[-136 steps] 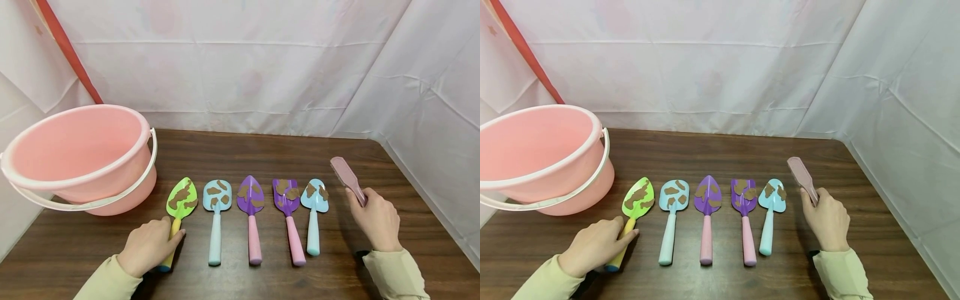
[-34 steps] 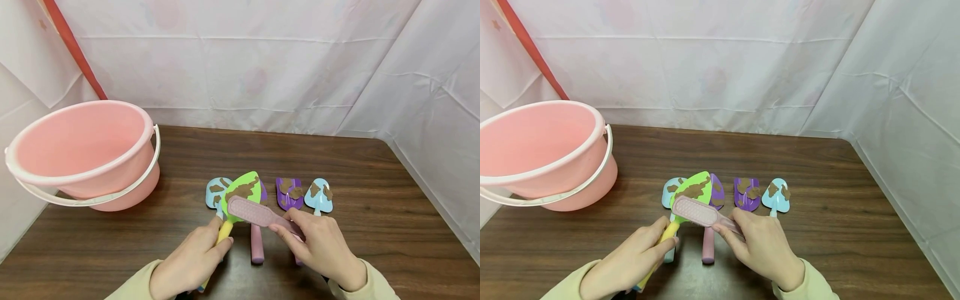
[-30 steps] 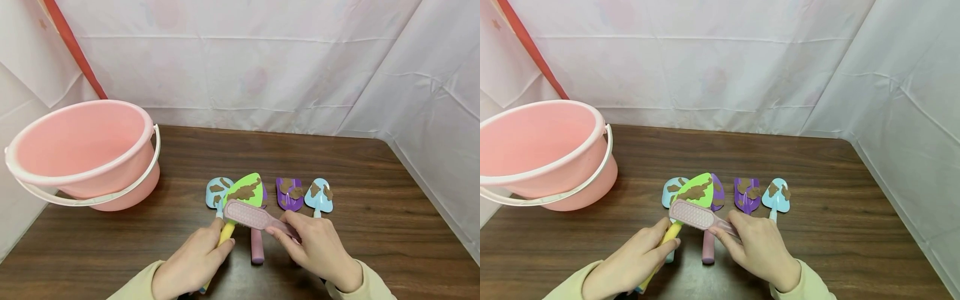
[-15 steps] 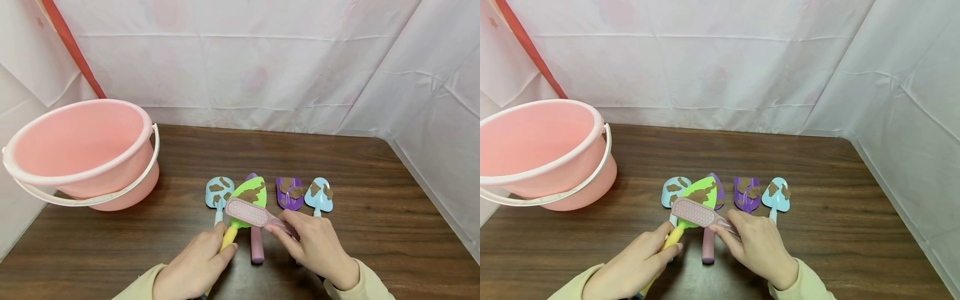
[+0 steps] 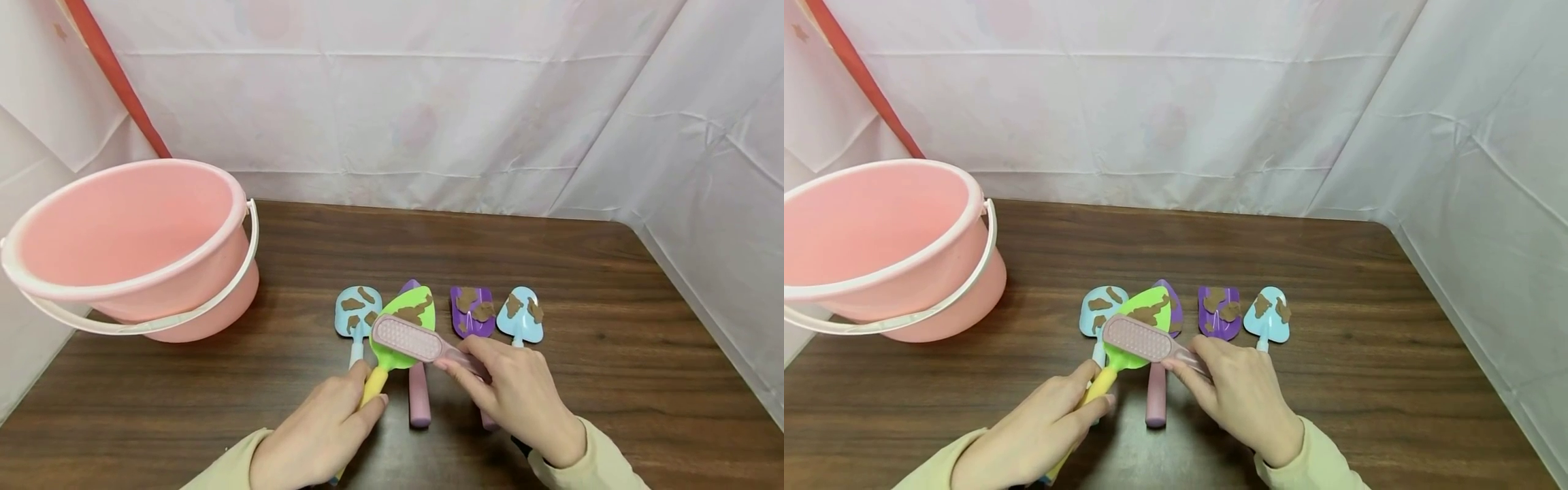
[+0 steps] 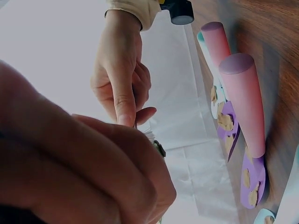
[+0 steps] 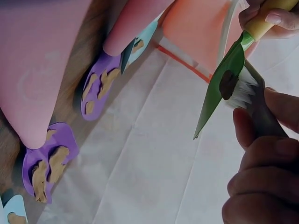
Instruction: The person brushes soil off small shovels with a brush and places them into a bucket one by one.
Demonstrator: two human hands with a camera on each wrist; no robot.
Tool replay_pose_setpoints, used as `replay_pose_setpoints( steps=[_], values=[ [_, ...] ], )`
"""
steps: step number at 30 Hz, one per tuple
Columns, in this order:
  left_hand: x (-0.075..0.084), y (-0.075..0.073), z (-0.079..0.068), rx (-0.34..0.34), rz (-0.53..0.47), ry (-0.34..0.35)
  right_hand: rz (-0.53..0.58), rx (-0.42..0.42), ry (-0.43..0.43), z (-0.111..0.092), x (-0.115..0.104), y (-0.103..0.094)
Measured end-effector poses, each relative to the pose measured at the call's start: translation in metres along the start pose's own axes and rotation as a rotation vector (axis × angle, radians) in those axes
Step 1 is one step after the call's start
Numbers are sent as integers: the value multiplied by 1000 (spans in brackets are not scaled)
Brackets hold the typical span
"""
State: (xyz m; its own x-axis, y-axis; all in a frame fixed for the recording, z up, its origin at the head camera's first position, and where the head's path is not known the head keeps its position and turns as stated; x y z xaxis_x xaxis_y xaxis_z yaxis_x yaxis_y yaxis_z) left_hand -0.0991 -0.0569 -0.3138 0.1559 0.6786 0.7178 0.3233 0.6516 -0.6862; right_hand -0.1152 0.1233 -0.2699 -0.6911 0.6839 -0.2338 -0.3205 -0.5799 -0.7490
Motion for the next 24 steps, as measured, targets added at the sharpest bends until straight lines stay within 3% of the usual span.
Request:
replay_pose_setpoints(
  steps=[24],
  values=[
    [2,-4,-1,-9,-14,15,-58,46,18,3,7,-9]
  ],
)
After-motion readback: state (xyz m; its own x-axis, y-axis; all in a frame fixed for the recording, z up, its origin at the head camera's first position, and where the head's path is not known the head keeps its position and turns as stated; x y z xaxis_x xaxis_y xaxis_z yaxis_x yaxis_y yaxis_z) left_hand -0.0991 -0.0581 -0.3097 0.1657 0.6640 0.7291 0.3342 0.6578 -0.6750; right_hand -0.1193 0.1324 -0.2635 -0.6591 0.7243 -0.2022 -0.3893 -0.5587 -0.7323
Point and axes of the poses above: each hand's wrist, its own z-axis towards the middle knuckle, its own y-axis out of the palm, x = y × z, the point moved 8 cm from there along z, towards the middle knuckle
